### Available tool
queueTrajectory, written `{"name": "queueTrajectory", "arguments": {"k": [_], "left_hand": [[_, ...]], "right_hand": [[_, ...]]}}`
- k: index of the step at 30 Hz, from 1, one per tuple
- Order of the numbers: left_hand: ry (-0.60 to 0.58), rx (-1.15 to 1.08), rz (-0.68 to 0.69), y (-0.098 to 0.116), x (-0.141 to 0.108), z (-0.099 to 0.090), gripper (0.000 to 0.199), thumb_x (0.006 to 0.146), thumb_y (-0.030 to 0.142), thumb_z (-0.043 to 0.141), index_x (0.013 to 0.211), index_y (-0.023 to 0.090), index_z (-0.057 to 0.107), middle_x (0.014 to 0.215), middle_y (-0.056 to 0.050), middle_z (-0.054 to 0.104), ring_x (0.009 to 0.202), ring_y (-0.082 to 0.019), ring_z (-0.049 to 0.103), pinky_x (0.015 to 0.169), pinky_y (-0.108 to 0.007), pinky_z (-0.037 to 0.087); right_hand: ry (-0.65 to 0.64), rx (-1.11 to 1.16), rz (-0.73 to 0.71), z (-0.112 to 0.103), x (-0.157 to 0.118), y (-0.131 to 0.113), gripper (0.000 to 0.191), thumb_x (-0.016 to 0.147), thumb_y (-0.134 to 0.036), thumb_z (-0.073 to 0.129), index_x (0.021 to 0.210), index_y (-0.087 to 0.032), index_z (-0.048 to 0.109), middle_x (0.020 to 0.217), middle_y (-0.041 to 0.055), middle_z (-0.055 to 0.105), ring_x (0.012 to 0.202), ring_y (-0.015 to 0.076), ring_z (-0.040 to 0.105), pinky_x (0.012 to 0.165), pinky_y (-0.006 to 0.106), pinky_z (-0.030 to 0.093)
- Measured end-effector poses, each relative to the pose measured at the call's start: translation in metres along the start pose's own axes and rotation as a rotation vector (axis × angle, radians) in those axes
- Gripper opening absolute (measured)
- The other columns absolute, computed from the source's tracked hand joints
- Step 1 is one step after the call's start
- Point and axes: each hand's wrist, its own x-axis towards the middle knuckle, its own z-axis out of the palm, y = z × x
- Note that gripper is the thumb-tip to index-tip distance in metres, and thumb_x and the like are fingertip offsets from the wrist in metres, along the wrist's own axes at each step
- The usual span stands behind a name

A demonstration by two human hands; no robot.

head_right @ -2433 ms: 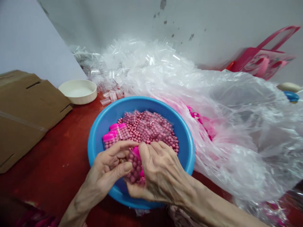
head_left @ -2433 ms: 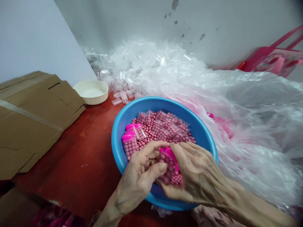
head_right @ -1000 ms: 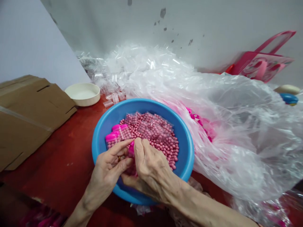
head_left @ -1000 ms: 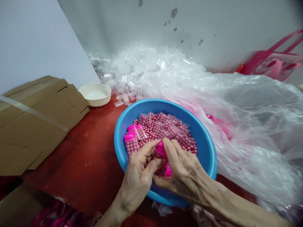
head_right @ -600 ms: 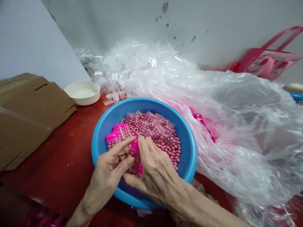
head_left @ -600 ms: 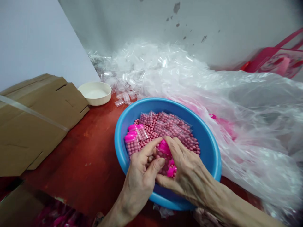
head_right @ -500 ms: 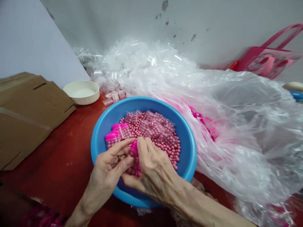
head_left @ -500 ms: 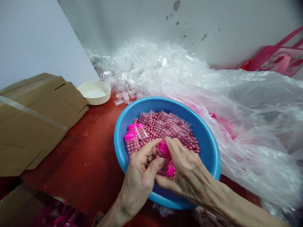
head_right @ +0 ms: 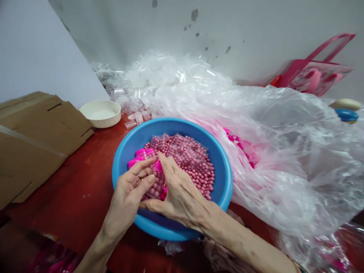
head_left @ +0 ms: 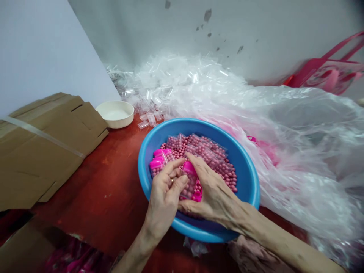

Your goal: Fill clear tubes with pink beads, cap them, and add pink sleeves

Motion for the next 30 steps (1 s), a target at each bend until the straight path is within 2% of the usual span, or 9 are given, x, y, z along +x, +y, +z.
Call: {"name": "queueTrajectory", "arguments": {"k": [2, 5, 8, 12, 15, 18, 22, 26, 30], "left_hand": [[-0.021, -0.043, 0.008, -0.001, 0.001, -0.001, 0.03, 0.084, 0.019, 0.056, 0.114, 0.02, 0.059, 0.092, -0.003, 0.066, 0.082, -0.015, 0.06, 0.07, -0.023, 0.049], [-0.123, -0.096, 0.018, 0.0, 0.001, -0.002, 0.029, 0.083, 0.017, 0.058, 0.112, 0.021, 0.063, 0.095, -0.003, 0.067, 0.088, -0.015, 0.06, 0.075, -0.022, 0.049], [-0.217, -0.155, -0.004, 0.001, 0.0, -0.004, 0.035, 0.079, 0.013, 0.062, 0.113, 0.023, 0.063, 0.096, -0.002, 0.068, 0.085, -0.012, 0.061, 0.076, -0.021, 0.049], [-0.22, -0.178, -0.052, 0.001, -0.001, -0.004, 0.038, 0.075, 0.009, 0.065, 0.111, 0.021, 0.063, 0.089, -0.001, 0.067, 0.08, -0.011, 0.061, 0.071, -0.019, 0.05], [-0.201, -0.146, -0.053, 0.0, -0.002, -0.002, 0.039, 0.072, 0.006, 0.066, 0.109, 0.019, 0.064, 0.084, -0.001, 0.068, 0.078, -0.011, 0.061, 0.07, -0.02, 0.05], [-0.15, -0.079, -0.055, 0.0, -0.002, -0.001, 0.038, 0.072, 0.007, 0.065, 0.108, 0.018, 0.063, 0.084, -0.001, 0.067, 0.075, -0.012, 0.06, 0.067, -0.021, 0.049], [-0.118, -0.04, -0.054, -0.001, 0.0, -0.002, 0.04, 0.074, 0.009, 0.063, 0.112, 0.021, 0.061, 0.092, -0.002, 0.064, 0.08, -0.013, 0.059, 0.069, -0.023, 0.05], [-0.176, -0.099, -0.059, 0.0, 0.003, -0.005, 0.04, 0.075, 0.009, 0.062, 0.114, 0.02, 0.061, 0.098, -0.003, 0.065, 0.089, -0.014, 0.058, 0.075, -0.022, 0.048], [-0.261, -0.183, -0.109, 0.003, 0.004, -0.006, 0.043, 0.073, 0.007, 0.062, 0.114, 0.021, 0.061, 0.1, -0.004, 0.065, 0.089, -0.014, 0.059, 0.074, -0.023, 0.049]], "right_hand": [[0.04, -0.007, -0.006, -0.001, 0.0, -0.001, 0.083, 0.069, -0.045, 0.068, 0.137, -0.016, 0.029, 0.132, 0.0195, 0.048, 0.119, 0.0355, 0.049, 0.09, 0.053, 0.048], [0.126, -0.021, -0.011, -0.004, -0.002, -0.003, 0.065, 0.07, -0.03, 0.066, 0.126, -0.014, 0.036, 0.12, 0.019, 0.055, 0.11, 0.0325, 0.056, 0.086, 0.051, 0.051], [0.16, -0.004, -0.009, -0.007, -0.003, -0.006, 0.051, 0.069, -0.024, 0.062, 0.115, -0.012, 0.042, 0.109, 0.0178, 0.06, 0.099, 0.0303, 0.061, 0.078, 0.047, 0.054], [0.154, 0.019, -0.045, -0.013, -0.005, -0.008, 0.048, 0.068, -0.019, 0.059, 0.112, -0.014, 0.041, 0.097, 0.0123, 0.061, 0.084, 0.0238, 0.064, 0.068, 0.039, 0.055], [0.098, -0.017, -0.052, -0.014, -0.006, -0.006, 0.043, 0.066, -0.018, 0.058, 0.107, -0.015, 0.043, 0.09, 0.0094, 0.06, 0.078, 0.0225, 0.061, 0.062, 0.037, 0.052], [0.041, -0.041, -0.052, -0.01, -0.006, 0.0, 0.047, 0.064, -0.022, 0.06, 0.107, -0.016, 0.043, 0.093, 0.0094, 0.059, 0.079, 0.0231, 0.059, 0.064, 0.038, 0.051], [0.049, 0.007, -0.061, -0.003, -0.004, 0.009, 0.049, 0.065, -0.021, 0.058, 0.111, -0.017, 0.042, 0.1, 0.0102, 0.06, 0.089, 0.0248, 0.06, 0.074, 0.041, 0.051], [0.106, 0.01, -0.088, -0.004, -0.006, 0.014, 0.066, 0.07, -0.025, 0.061, 0.128, -0.013, 0.033, 0.116, 0.0154, 0.057, 0.106, 0.0282, 0.057, 0.084, 0.043, 0.051], [0.069, -0.011, -0.07, -0.011, -0.012, 0.016, 0.075, 0.073, -0.032, 0.064, 0.134, -0.012, 0.027, 0.124, 0.0178, 0.054, 0.113, 0.0296, 0.054, 0.087, 0.046, 0.05]]}}
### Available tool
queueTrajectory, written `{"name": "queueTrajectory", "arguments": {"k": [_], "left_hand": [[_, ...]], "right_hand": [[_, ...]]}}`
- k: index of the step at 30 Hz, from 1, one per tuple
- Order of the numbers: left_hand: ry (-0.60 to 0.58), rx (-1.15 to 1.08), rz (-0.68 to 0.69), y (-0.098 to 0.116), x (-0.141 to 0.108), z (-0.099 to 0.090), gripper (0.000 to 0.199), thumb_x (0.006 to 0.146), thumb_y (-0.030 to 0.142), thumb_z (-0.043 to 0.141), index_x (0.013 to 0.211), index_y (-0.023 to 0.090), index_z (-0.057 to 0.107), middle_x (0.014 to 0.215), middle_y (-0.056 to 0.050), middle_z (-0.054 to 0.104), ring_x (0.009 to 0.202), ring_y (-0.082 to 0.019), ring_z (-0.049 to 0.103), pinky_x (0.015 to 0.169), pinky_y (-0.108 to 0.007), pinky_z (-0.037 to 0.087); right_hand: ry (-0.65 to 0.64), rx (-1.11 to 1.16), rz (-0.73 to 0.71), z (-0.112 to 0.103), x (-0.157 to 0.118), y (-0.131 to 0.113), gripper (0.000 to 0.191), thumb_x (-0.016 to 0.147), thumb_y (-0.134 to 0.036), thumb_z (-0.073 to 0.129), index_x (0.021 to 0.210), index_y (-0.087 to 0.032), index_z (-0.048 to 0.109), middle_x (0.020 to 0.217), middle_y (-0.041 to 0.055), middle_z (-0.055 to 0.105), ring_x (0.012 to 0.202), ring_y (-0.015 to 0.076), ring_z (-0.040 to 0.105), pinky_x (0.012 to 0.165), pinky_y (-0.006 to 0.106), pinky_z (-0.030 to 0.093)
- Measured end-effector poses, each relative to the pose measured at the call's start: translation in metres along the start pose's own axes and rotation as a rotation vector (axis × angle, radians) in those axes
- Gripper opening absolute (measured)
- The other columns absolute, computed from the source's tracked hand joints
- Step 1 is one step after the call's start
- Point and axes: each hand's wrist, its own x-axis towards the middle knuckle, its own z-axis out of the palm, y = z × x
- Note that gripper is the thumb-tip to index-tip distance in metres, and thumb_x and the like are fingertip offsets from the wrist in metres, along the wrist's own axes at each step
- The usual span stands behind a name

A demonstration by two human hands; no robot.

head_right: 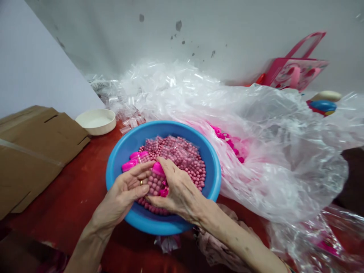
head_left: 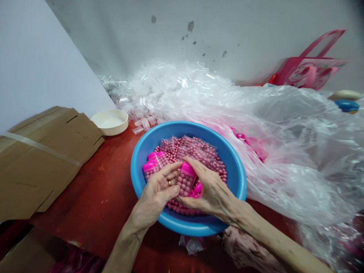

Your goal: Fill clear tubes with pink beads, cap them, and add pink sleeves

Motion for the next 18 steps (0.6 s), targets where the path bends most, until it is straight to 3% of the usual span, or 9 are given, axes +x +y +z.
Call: {"name": "queueTrajectory", "arguments": {"k": [5, 10, 13, 18], "left_hand": [[-0.024, 0.019, -0.004, -0.0001, 0.0003, 0.0005, 0.045, 0.073, 0.003, 0.061, 0.113, 0.022, 0.062, 0.096, -0.003, 0.065, 0.09, -0.013, 0.057, 0.076, -0.022, 0.047], [0.003, 0.03, -0.009, -0.0025, 0.0015, 0.0015, 0.045, 0.071, 0.004, 0.063, 0.112, 0.023, 0.063, 0.091, -0.001, 0.064, 0.087, -0.013, 0.057, 0.074, -0.021, 0.048], [0.013, 0.019, -0.021, -0.0027, 0.0025, 0.0022, 0.044, 0.071, 0.004, 0.064, 0.11, 0.024, 0.064, 0.09, -0.001, 0.065, 0.083, -0.012, 0.058, 0.074, -0.021, 0.048], [0.023, 0.02, -0.058, -0.0031, 0.0039, 0.0025, 0.045, 0.069, 0.004, 0.064, 0.11, 0.023, 0.064, 0.094, -0.002, 0.065, 0.08, -0.011, 0.058, 0.074, -0.022, 0.047]], "right_hand": [[-0.046, 0.038, 0.039, -0.003, -0.0016, 0.0016, 0.065, 0.072, -0.038, 0.066, 0.125, -0.013, 0.038, 0.118, 0.0171, 0.058, 0.106, 0.0296, 0.059, 0.081, 0.044, 0.052], [-0.067, 0.158, 0.07, -0.0037, -0.0005, 0.0015, 0.069, 0.072, -0.03, 0.068, 0.129, -0.013, 0.032, 0.107, 0.0102, 0.061, 0.089, 0.0205, 0.062, 0.073, 0.032, 0.052], [-0.133, 0.224, 0.131, -0.006, 0.0021, 0.0015, 0.057, 0.07, -0.028, 0.07, 0.117, -0.016, 0.04, 0.09, 0.002, 0.062, 0.072, 0.0149, 0.059, 0.061, 0.026, 0.048], [-0.177, 0.251, 0.209, -0.0036, 0.0038, 0.0024, 0.043, 0.067, -0.026, 0.07, 0.1, -0.017, 0.044, 0.077, -0.0011, 0.059, 0.062, 0.0124, 0.053, 0.053, 0.025, 0.041]]}}
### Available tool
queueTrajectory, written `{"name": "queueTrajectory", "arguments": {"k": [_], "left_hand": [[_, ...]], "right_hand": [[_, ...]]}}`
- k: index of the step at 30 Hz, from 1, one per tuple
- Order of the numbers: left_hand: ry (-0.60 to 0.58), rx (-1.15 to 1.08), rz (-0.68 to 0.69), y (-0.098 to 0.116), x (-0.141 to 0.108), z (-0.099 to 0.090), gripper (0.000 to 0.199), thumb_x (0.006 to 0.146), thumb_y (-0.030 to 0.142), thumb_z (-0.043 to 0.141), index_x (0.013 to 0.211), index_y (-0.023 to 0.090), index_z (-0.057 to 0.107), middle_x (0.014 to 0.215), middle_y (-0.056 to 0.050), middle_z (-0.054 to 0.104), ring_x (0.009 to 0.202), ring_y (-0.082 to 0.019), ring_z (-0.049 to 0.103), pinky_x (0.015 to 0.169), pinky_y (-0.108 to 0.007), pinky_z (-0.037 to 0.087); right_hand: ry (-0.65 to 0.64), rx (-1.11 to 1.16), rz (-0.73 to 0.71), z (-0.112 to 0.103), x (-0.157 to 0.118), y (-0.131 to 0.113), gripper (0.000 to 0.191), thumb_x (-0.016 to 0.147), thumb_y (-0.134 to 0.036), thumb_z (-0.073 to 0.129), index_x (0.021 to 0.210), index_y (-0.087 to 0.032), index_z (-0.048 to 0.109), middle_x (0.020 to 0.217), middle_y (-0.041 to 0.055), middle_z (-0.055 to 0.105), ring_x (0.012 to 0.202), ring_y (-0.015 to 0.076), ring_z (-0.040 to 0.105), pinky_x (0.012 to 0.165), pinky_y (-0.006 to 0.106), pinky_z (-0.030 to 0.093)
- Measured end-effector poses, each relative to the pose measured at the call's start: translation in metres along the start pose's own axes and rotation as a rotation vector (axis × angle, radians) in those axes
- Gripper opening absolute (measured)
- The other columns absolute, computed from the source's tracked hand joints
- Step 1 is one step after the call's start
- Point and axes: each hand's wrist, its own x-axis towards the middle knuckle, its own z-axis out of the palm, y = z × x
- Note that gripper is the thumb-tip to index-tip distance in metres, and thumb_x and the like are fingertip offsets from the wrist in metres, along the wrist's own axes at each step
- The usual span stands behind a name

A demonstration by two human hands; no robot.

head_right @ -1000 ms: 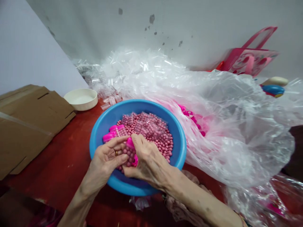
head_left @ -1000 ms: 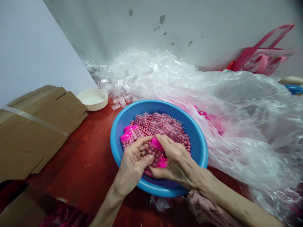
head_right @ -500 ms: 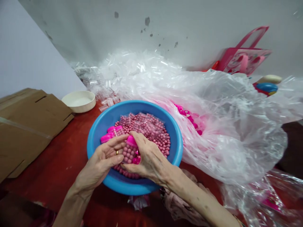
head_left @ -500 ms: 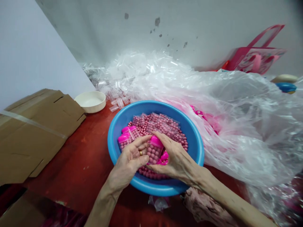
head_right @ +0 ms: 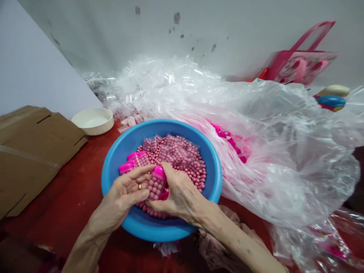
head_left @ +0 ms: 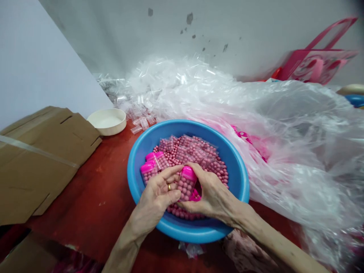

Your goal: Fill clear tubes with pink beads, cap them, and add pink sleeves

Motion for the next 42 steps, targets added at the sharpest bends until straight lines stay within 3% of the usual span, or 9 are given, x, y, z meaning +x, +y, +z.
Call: {"name": "queueTrajectory", "arguments": {"k": [6, 11, 22, 26, 29, 32, 38, 40, 42], "left_hand": [[-0.015, -0.008, -0.019, 0.0, 0.0, 0.0, 0.044, 0.069, 0.003, 0.063, 0.109, 0.024, 0.065, 0.092, -0.001, 0.067, 0.085, -0.012, 0.06, 0.075, -0.022, 0.047], [0.0, -0.012, -0.031, 0.002, 0.001, 0.003, 0.043, 0.068, 0.001, 0.062, 0.106, 0.022, 0.065, 0.09, 0.0, 0.069, 0.085, -0.012, 0.061, 0.074, -0.021, 0.047], [0.02, 0.04, -0.03, 0.001, 0.002, 0.004, 0.043, 0.064, 0.003, 0.063, 0.104, 0.019, 0.062, 0.084, 0.001, 0.066, 0.078, -0.011, 0.059, 0.068, -0.021, 0.046], [0.0, -0.011, -0.032, 0.003, 0.001, 0.002, 0.047, 0.065, 0.004, 0.064, 0.109, 0.019, 0.06, 0.088, -0.001, 0.065, 0.083, -0.012, 0.058, 0.069, -0.021, 0.046], [-0.022, -0.071, -0.045, 0.006, 0.0, 0.002, 0.051, 0.063, 0.002, 0.065, 0.11, 0.018, 0.06, 0.093, -0.002, 0.065, 0.084, -0.013, 0.058, 0.071, -0.022, 0.046], [-0.048, -0.082, -0.067, 0.009, -0.001, 0.0, 0.053, 0.058, -0.001, 0.065, 0.107, 0.02, 0.062, 0.092, -0.001, 0.066, 0.085, -0.012, 0.058, 0.071, -0.022, 0.046], [-0.047, 0.199, -0.033, 0.012, 0.006, -0.003, 0.033, 0.067, 0.01, 0.066, 0.098, 0.019, 0.061, 0.087, 0.0, 0.065, 0.086, -0.014, 0.057, 0.076, -0.026, 0.044], [-0.045, 0.333, -0.011, 0.016, 0.01, -0.004, 0.026, 0.065, 0.011, 0.066, 0.089, 0.017, 0.061, 0.084, 0.0, 0.064, 0.082, -0.015, 0.057, 0.075, -0.027, 0.043], [-0.03, 0.414, -0.019, 0.02, 0.013, -0.005, 0.025, 0.063, 0.01, 0.065, 0.086, 0.016, 0.06, 0.082, 0.001, 0.063, 0.078, -0.015, 0.057, 0.072, -0.028, 0.043]], "right_hand": [[0.034, -0.01, 0.014, 0.002, -0.001, -0.001, 0.039, 0.065, -0.025, 0.067, 0.095, -0.017, 0.044, 0.076, -0.0011, 0.058, 0.06, 0.0112, 0.052, 0.053, 0.024, 0.039], [-0.017, -0.025, 0.069, 0.0, 0.001, -0.005, 0.035, 0.063, -0.024, 0.065, 0.089, -0.018, 0.042, 0.067, -0.0041, 0.055, 0.052, 0.0092, 0.047, 0.046, 0.023, 0.034], [-0.002, -0.052, 0.039, 0.007, -0.001, -0.003, 0.04, 0.064, -0.023, 0.064, 0.098, -0.016, 0.046, 0.067, -0.0038, 0.057, 0.051, 0.0099, 0.05, 0.046, 0.022, 0.035], [0.08, -0.047, -0.009, 0.008, -0.003, -0.002, 0.059, 0.067, -0.025, 0.066, 0.119, -0.012, 0.04, 0.069, -0.0028, 0.059, 0.052, 0.0109, 0.054, 0.049, 0.023, 0.041], [0.121, -0.079, -0.067, 0.009, -0.006, 0.001, 0.074, 0.07, -0.029, 0.067, 0.131, -0.01, 0.031, 0.08, 0.0025, 0.064, 0.06, 0.0146, 0.059, 0.054, 0.026, 0.046], [0.148, -0.143, -0.133, 0.009, -0.007, 0.004, 0.08, 0.07, -0.031, 0.069, 0.135, -0.011, 0.027, 0.105, 0.0128, 0.063, 0.081, 0.0218, 0.064, 0.067, 0.032, 0.05], [0.045, -0.173, -0.105, 0.01, -0.009, 0.005, 0.073, 0.071, -0.028, 0.068, 0.133, -0.011, 0.032, 0.101, 0.0129, 0.065, 0.083, 0.0242, 0.064, 0.069, 0.035, 0.05], [-0.008, -0.157, -0.1, 0.011, -0.009, 0.004, 0.08, 0.069, -0.028, 0.071, 0.135, -0.013, 0.029, 0.108, 0.014, 0.063, 0.086, 0.0238, 0.063, 0.072, 0.035, 0.05], [-0.065, -0.146, -0.068, 0.011, -0.008, 0.003, 0.09, 0.067, -0.032, 0.074, 0.139, -0.014, 0.025, 0.104, 0.0116, 0.064, 0.083, 0.0225, 0.063, 0.071, 0.034, 0.05]]}}
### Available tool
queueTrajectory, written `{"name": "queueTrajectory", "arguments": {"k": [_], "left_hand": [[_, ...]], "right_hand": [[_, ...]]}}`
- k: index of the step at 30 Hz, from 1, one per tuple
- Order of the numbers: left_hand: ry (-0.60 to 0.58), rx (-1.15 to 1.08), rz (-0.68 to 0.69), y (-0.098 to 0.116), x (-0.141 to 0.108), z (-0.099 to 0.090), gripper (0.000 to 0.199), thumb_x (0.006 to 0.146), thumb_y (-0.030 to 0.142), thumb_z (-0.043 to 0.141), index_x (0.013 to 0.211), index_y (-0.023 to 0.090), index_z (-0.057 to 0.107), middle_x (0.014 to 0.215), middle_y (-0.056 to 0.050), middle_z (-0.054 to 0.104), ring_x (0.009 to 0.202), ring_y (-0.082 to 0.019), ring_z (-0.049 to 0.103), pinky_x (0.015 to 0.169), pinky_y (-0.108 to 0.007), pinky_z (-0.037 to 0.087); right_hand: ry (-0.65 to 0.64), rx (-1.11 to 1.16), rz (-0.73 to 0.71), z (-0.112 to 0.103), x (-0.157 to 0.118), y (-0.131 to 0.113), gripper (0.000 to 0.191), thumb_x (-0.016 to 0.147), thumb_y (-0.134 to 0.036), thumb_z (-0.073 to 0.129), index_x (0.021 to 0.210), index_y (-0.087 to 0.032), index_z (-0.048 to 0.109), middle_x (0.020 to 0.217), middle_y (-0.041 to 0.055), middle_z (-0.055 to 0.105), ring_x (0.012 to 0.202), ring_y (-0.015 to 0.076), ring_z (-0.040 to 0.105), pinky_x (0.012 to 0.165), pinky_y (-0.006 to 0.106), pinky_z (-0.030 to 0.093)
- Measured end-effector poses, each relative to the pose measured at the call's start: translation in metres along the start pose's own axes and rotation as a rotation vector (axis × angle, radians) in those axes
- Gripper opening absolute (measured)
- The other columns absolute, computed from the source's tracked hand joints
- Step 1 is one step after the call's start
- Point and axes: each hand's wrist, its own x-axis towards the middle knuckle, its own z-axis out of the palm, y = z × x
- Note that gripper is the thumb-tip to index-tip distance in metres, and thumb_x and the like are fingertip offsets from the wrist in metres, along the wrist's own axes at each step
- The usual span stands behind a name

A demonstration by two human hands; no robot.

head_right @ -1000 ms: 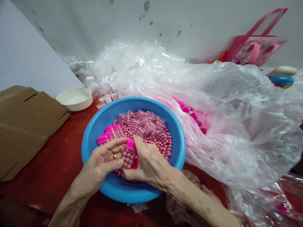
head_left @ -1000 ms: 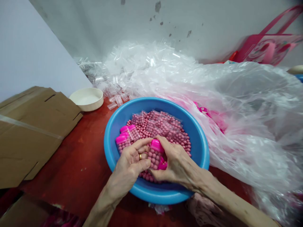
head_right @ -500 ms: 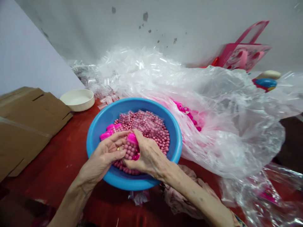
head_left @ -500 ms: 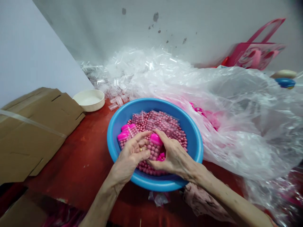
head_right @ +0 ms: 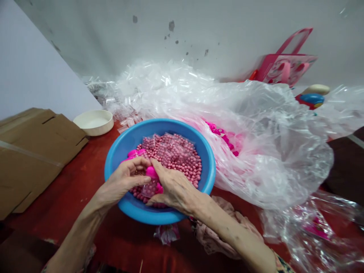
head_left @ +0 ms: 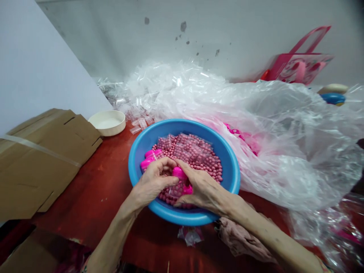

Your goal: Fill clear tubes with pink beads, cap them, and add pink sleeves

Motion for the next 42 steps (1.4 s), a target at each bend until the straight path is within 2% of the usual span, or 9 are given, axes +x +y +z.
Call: {"name": "queueTrajectory", "arguments": {"k": [3, 5, 8, 12, 19, 25, 30, 36, 42], "left_hand": [[0.058, 0.052, 0.002, 0.004, 0.002, -0.01, 0.032, 0.064, 0.012, 0.064, 0.095, 0.017, 0.059, 0.089, -0.001, 0.065, 0.08, -0.016, 0.059, 0.07, -0.029, 0.044], [0.103, 0.107, 0.038, 0.006, 0.003, -0.018, 0.032, 0.065, 0.014, 0.064, 0.097, 0.016, 0.062, 0.097, -0.004, 0.066, 0.088, -0.018, 0.06, 0.076, -0.031, 0.045], [0.149, 0.176, 0.038, 0.005, 0.004, -0.03, 0.029, 0.064, 0.017, 0.067, 0.093, 0.015, 0.065, 0.096, -0.006, 0.067, 0.092, -0.021, 0.06, 0.081, -0.033, 0.045], [0.155, 0.226, 0.013, 0.002, 0.007, -0.038, 0.027, 0.065, 0.02, 0.066, 0.091, 0.015, 0.063, 0.077, -0.003, 0.067, 0.076, -0.019, 0.062, 0.065, -0.03, 0.048], [0.14, 0.406, 0.042, 0.001, 0.014, -0.044, 0.013, 0.073, 0.022, 0.061, 0.084, 0.015, 0.061, 0.075, -0.002, 0.063, 0.062, -0.014, 0.057, 0.055, -0.026, 0.043], [0.098, 0.577, 0.118, 0.002, 0.018, -0.047, 0.007, 0.076, 0.022, 0.058, 0.076, 0.016, 0.061, 0.068, 0.0, 0.06, 0.062, -0.014, 0.053, 0.057, -0.026, 0.04], [0.075, 0.693, 0.188, -0.007, 0.018, -0.05, 0.007, 0.076, 0.022, 0.058, 0.07, 0.019, 0.06, 0.059, 0.003, 0.056, 0.056, -0.015, 0.048, 0.055, -0.026, 0.035], [0.091, 0.726, 0.259, -0.02, 0.022, -0.057, 0.014, 0.075, 0.026, 0.06, 0.088, 0.023, 0.063, 0.076, -0.002, 0.065, 0.075, -0.021, 0.057, 0.072, -0.031, 0.042], [0.059, 0.786, 0.307, -0.025, 0.015, -0.055, 0.018, 0.08, 0.023, 0.055, 0.097, 0.023, 0.062, 0.092, -0.006, 0.066, 0.094, -0.025, 0.057, 0.087, -0.038, 0.039]], "right_hand": [[-0.032, -0.048, 0.047, -0.002, 0.0, 0.004, 0.092, 0.072, -0.04, 0.07, 0.142, -0.009, 0.019, 0.082, 0.0052, 0.065, 0.069, 0.0196, 0.061, 0.063, 0.033, 0.05], [-0.024, -0.098, 0.014, -0.002, -0.001, 0.01, 0.074, 0.083, -0.036, 0.06, 0.141, -0.011, 0.021, 0.089, 0.0069, 0.065, 0.072, 0.0188, 0.06, 0.068, 0.035, 0.05], [-0.05, -0.149, -0.045, -0.001, -0.003, 0.018, 0.045, 0.09, -0.023, 0.049, 0.133, -0.018, 0.036, 0.112, 0.0119, 0.059, 0.093, 0.0214, 0.059, 0.083, 0.041, 0.046], [-0.141, -0.202, -0.113, 0.007, -0.006, 0.022, 0.028, 0.09, -0.016, 0.044, 0.116, -0.012, 0.051, 0.108, 0.0161, 0.058, 0.097, 0.0241, 0.057, 0.082, 0.042, 0.047], [-0.25, -0.247, -0.193, 0.021, -0.016, 0.028, 0.039, 0.084, 0.0, 0.033, 0.118, -0.011, 0.049, 0.111, 0.0167, 0.058, 0.103, 0.024, 0.055, 0.088, 0.043, 0.046], [-0.213, -0.243, -0.2, 0.025, -0.017, 0.033, 0.035, 0.088, -0.002, 0.029, 0.117, -0.008, 0.048, 0.11, 0.0194, 0.059, 0.112, 0.0255, 0.051, 0.087, 0.045, 0.047], [-0.202, -0.237, -0.24, 0.024, -0.018, 0.032, 0.041, 0.087, -0.003, 0.029, 0.125, -0.005, 0.044, 0.13, 0.0246, 0.048, 0.129, 0.0312, 0.036, 0.095, 0.053, 0.041], [-0.258, -0.202, -0.22, 0.019, -0.013, 0.028, 0.045, 0.083, -0.001, 0.028, 0.124, -0.008, 0.045, 0.127, 0.0207, 0.052, 0.117, 0.0265, 0.049, 0.091, 0.045, 0.047], [-0.299, -0.106, -0.131, 0.01, 0.002, 0.025, 0.026, 0.088, -0.007, 0.03, 0.093, -0.013, 0.055, 0.095, 0.0113, 0.06, 0.085, 0.0192, 0.055, 0.078, 0.035, 0.046]]}}
